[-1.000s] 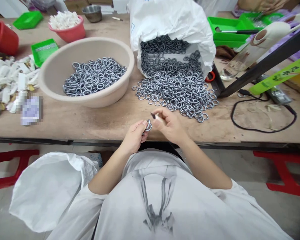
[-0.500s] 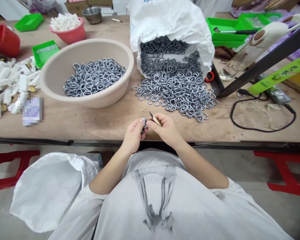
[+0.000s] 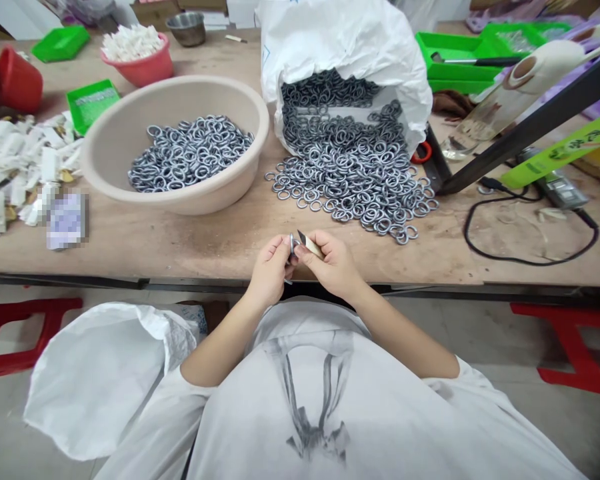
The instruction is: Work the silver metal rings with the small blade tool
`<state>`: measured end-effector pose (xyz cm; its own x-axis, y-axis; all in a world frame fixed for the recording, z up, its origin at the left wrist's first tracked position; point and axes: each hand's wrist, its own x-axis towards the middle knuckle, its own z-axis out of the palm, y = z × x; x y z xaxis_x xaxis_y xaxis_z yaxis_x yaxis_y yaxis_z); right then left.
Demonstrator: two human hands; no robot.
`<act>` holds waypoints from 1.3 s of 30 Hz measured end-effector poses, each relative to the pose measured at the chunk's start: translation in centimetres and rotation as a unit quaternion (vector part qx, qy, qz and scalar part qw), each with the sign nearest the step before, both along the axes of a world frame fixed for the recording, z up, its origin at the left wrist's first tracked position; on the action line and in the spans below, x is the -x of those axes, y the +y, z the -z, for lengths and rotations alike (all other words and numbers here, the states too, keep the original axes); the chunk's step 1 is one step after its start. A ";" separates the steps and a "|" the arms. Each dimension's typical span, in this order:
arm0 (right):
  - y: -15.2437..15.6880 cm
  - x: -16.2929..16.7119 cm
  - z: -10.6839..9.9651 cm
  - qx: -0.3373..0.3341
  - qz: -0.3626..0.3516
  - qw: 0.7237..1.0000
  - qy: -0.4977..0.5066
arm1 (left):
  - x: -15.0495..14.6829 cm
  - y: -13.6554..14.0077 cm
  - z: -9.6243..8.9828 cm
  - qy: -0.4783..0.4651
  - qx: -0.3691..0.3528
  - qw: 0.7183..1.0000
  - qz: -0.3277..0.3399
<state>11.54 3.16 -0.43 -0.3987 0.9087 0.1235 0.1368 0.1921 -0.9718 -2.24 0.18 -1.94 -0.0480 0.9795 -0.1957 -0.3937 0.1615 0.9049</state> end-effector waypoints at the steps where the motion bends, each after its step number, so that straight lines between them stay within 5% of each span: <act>1: 0.0 0.0 0.1 -0.010 0.012 1.000 -0.013 | -0.1 0.1 0.0 -0.014 0.008 1.000 0.002; 7: 0.4 -0.1 -0.2 0.067 -0.044 0.995 0.053 | 0.1 0.3 0.5 0.035 -0.056 0.998 -0.015; 16: -0.3 0.4 1.2 0.033 0.011 0.998 0.048 | -1.0 0.4 -0.8 -0.043 0.005 0.996 -0.077; 20: 0.2 -0.1 0.2 0.032 0.040 0.998 0.046 | -0.8 0.1 -0.5 -0.025 -0.005 0.999 -0.042; 26: 1.1 -0.2 -0.4 0.045 -0.006 0.996 0.077 | -0.8 -0.3 -0.7 -0.031 -0.003 0.999 -0.009; 35: 0.0 -2.0 -1.0 -0.149 -0.051 0.981 -0.110 | -0.5 -0.4 -1.5 -0.056 -0.002 0.998 -0.016; 39: -0.2 -2.0 -1.2 -0.182 -0.053 0.971 -0.143 | -0.5 -0.4 -1.5 -0.053 -0.002 0.999 -0.015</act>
